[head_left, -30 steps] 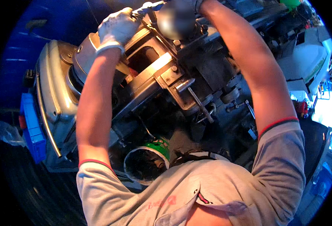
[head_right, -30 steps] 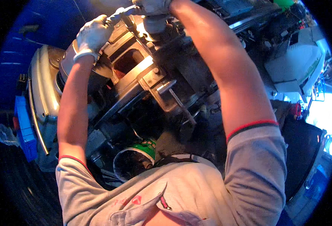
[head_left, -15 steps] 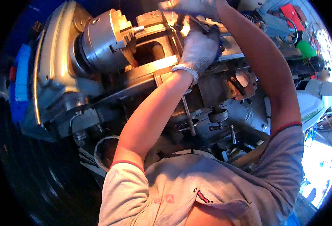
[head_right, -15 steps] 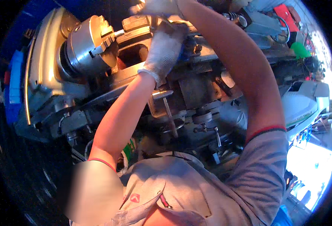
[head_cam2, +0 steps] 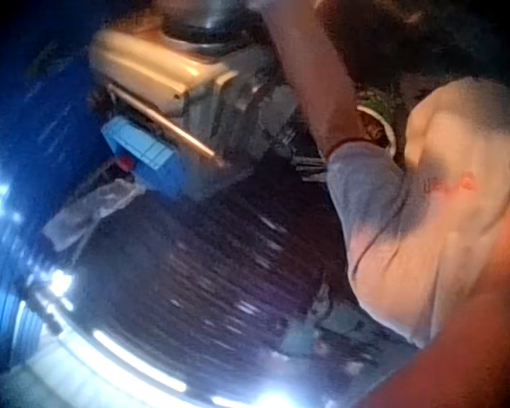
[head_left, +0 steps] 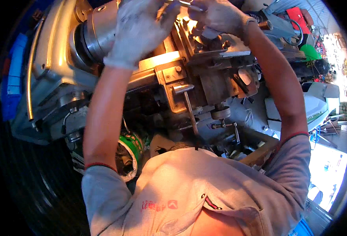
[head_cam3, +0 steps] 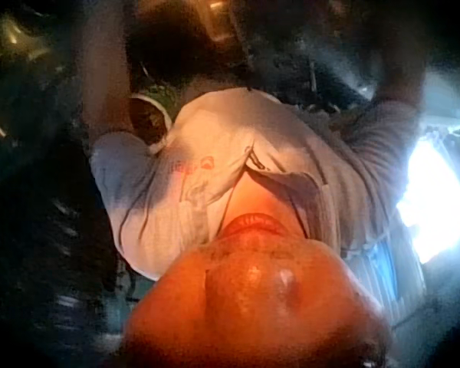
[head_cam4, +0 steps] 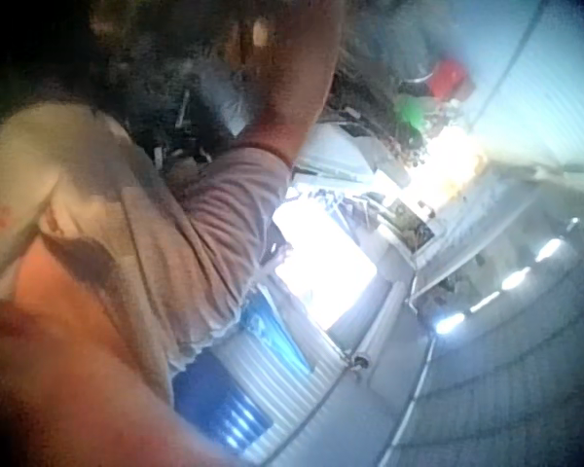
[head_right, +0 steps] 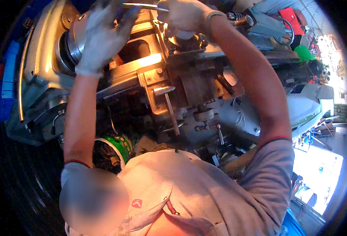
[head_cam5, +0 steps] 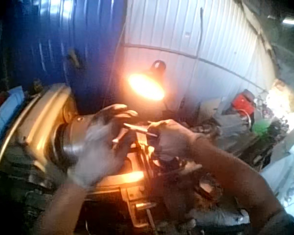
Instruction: The person operates a metalworking machine, likely a lathe, by adjusting controls and handling a cylindrical metal workpiece. They use gloved hands to manipulate the machine's levers and the workpiece, ensuring it is properly positioned and secured.
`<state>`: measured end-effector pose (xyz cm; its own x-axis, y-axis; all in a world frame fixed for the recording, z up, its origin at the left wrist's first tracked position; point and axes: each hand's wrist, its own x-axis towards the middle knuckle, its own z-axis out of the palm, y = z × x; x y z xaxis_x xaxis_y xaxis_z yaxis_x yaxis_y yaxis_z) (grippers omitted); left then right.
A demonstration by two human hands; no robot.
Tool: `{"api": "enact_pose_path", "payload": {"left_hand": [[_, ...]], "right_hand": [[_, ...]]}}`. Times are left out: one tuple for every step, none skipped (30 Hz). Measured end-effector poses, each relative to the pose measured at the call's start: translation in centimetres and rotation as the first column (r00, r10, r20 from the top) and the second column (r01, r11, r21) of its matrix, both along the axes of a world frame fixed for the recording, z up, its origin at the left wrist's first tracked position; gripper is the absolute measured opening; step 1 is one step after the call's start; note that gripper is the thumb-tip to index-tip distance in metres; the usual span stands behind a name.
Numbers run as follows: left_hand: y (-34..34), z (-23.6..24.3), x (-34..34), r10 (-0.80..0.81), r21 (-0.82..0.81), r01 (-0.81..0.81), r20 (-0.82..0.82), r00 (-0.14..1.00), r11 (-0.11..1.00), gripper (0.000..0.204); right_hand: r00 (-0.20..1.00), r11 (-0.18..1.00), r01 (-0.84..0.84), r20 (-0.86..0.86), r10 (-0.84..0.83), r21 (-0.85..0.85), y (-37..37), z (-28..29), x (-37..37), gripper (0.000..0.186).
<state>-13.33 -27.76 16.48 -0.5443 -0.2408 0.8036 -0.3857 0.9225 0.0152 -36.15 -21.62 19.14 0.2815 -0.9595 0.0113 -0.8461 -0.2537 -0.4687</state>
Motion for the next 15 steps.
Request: {"api": "enact_pose_path", "payload": {"left_hand": [[-0.4,-0.1,-1.0,-0.082,0.04,0.081,0.023,0.996,0.996,0.033],[-1.0,0.0,-2.2,-0.162,0.075,0.158,0.044,0.986,0.985,0.035],[-1.9,-0.1,-2.5,-0.217,0.113,0.209,0.071,0.974,0.971,0.038],[-3.3,-1.0,-2.1,-0.245,0.282,0.174,0.24,0.939,0.943,0.044],[-3.7,-1.9,-2.7,-0.261,0.23,0.211,0.216,0.941,0.95,0.042],[-4.1,-2.6,-3.3,-0.278,0.182,0.244,0.192,0.941,0.953,0.041],[-4.9,-2.6,-3.6,-0.301,0.203,0.258,0.219,0.928,0.945,0.039],[-5.7,-2.7,-3.7,-0.321,0.226,0.267,0.248,0.914,0.937,0.039],[-5.8,-2.3,-3.6,-0.346,0.252,0.28,0.276,0.897,0.926,0.038],[-5.7,-2.0,-3.5,-0.286,0.303,0.178,0.362,0.887,0.936,0.039],[-4.9,-0.8,-3.7,-0.236,0.347,0.077,0.446,0.863,0.935,0.04],[-4.5,-0.2,-3.7,-0.189,0.378,-0.031,0.53,0.827,0.925,0.042],[-5.5,-1.3,-3.5,-0.228,0.241,0.128,0.452,0.862,0.962,0.048],[-5.1,-1.2,-4.0,-0.232,0.328,0.086,0.44,0.867,0.941,0.049],[-4.6,-1.2,-3.9,-0.222,0.413,0.025,0.436,0.872,0.91,0.05]], "right_hand": [[0.986,0.99,-0.013,-0.166,-0.011,-0.143,0.3,-0.8,-0.1,0.014],[1.0,0.99,-0.011,-0.005,0.011,-0.138,0.2,-1.9,-0.2,0.016],[0.986,0.976,0.166,-0.02,-0.164,0.144,1.8,2.8,3.5,0.019],[0.995,0.997,0.073,-0.065,-0.075,-0.026,0.8,1.2,3.2,0.02],[0.991,0.981,-0.008,-0.132,-0.018,-0.196,0.1,-1.2,1.5,0.021],[0.978,0.932,-0.102,-0.207,0.03,-0.348,0.0,-2.9,0.3,0.022],[0.851,0.849,-0.315,-0.523,0.056,-0.423,0.6,-3.1,0.1,0.026],[0.914,0.887,-0.192,-0.406,0.006,-0.42,1.0,-2.9,0.2,0.026],[0.958,0.915,-0.064,-0.282,-0.056,-0.398,1.5,-2.4,0.7,0.026],[0.98,0.931,0.061,-0.157,-0.125,-0.359,2.4,-1.6,1.5,0.026],[0.946,0.912,0.147,-0.214,-0.243,-0.383,3.5,-0.4,2.7,0.026],[0.896,0.884,0.232,-0.265,-0.357,-0.406,4.8,0.8,4.0,0.026],[0.881,0.833,0.271,-0.225,-0.416,-0.482,4.0,-1.8,3.3,0.028],[0.851,0.766,0.318,-0.189,-0.491,-0.559,3.8,-3.6,2.2,0.03],[0.853,0.633,0.237,-0.154,-0.498,-0.737,3.3,-4.7,1.9,0.038]]}}
